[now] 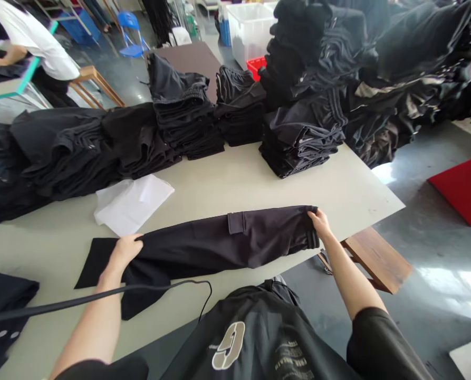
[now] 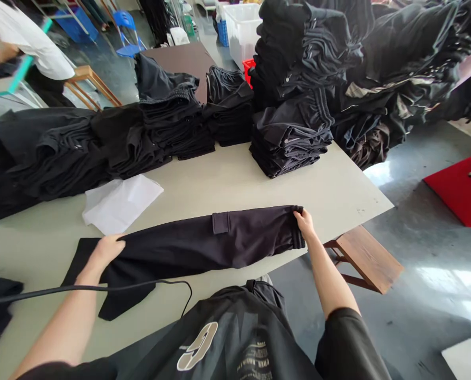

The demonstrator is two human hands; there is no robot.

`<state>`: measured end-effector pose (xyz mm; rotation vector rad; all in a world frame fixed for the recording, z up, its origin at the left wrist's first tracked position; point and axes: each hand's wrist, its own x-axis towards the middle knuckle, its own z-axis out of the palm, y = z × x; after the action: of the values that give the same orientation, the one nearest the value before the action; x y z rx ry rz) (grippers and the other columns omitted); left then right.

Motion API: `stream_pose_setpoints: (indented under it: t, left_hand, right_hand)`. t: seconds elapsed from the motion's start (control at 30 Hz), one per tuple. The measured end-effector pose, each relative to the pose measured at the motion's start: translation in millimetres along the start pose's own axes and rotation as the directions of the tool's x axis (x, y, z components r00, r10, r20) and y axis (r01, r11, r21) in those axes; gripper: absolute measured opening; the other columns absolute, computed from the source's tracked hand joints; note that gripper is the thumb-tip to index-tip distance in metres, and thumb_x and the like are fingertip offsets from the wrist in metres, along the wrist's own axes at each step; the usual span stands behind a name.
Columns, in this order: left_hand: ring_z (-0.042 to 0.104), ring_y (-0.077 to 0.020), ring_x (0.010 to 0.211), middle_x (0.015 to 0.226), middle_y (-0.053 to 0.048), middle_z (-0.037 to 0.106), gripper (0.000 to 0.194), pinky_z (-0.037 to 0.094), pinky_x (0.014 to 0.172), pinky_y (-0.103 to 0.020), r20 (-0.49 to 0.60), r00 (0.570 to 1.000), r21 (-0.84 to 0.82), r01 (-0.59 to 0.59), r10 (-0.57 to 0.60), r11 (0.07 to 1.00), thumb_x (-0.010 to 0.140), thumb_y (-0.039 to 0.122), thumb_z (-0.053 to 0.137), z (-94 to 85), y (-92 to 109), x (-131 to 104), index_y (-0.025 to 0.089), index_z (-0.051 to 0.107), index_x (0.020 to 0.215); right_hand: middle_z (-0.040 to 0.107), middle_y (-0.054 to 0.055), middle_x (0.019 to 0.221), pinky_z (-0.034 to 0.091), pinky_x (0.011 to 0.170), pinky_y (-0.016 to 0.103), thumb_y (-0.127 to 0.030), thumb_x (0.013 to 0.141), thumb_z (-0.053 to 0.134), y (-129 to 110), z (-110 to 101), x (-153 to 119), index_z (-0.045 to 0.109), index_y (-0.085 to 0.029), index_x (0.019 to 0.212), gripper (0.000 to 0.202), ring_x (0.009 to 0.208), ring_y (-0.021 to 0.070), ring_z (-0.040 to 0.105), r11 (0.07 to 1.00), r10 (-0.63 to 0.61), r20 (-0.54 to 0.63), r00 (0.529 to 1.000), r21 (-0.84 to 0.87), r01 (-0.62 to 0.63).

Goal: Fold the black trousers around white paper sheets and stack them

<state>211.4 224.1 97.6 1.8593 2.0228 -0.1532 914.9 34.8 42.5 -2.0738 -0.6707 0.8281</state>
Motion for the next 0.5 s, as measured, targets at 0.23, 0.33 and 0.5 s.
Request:
stream_pose_setpoints:
  t: [0.23, 0.33, 0.5]
  left_hand:
    - [0.071, -0.0300, 0.108, 0.107, -0.014, 0.078, 0.036, 0.054, 0.090, -0.032, 0.207, 0.976, 0.148, 0.033, -0.063, 0.989, 0.082, 0.021, 0.050, 61.0, 39, 54, 0.014, 0.076, 0.106]
    - [0.071, -0.0313, 0.107, 0.112, -0.017, 0.077, 0.039, 0.054, 0.091, -0.034, 0.235, 0.966, 0.163, 0.070, -0.108, 0.984, 0.085, 0.024, 0.050, 83.3, 38, 53, 0.015, 0.074, 0.113]
    - [0.071, -0.0308, 0.108, 0.118, -0.018, 0.075, 0.042, 0.054, 0.093, -0.035, 0.221, 0.964, 0.147, 0.117, -0.147, 0.982, 0.093, 0.028, 0.042, 101.9, 27, 41, 0.013, 0.069, 0.122]
  right_hand:
    - [0.055, 0.028, 0.142, 0.043, 0.111, 0.050, -0.035, 0.088, 0.048, -10, 61, 12, 0.047, -0.006, 0.145, 0.063, 0.135, 0.0398, 0.050, 0.928, 0.131, -0.243, 0.961, -0.312, -0.205]
    - [0.048, 0.028, 0.148, 0.042, 0.110, 0.052, -0.042, 0.090, 0.051, 0, 74, -9, 0.025, -0.007, 0.159, 0.081, 0.137, 0.0417, 0.047, 0.848, 0.077, -0.267, 0.961, -0.488, -0.204]
    - [0.049, 0.027, 0.142, 0.039, 0.109, 0.053, -0.038, 0.093, 0.044, 14, 82, -31, 0.015, -0.007, 0.162, 0.081, 0.134, 0.0421, 0.045, 0.720, -0.027, -0.246, 0.969, -0.677, -0.152]
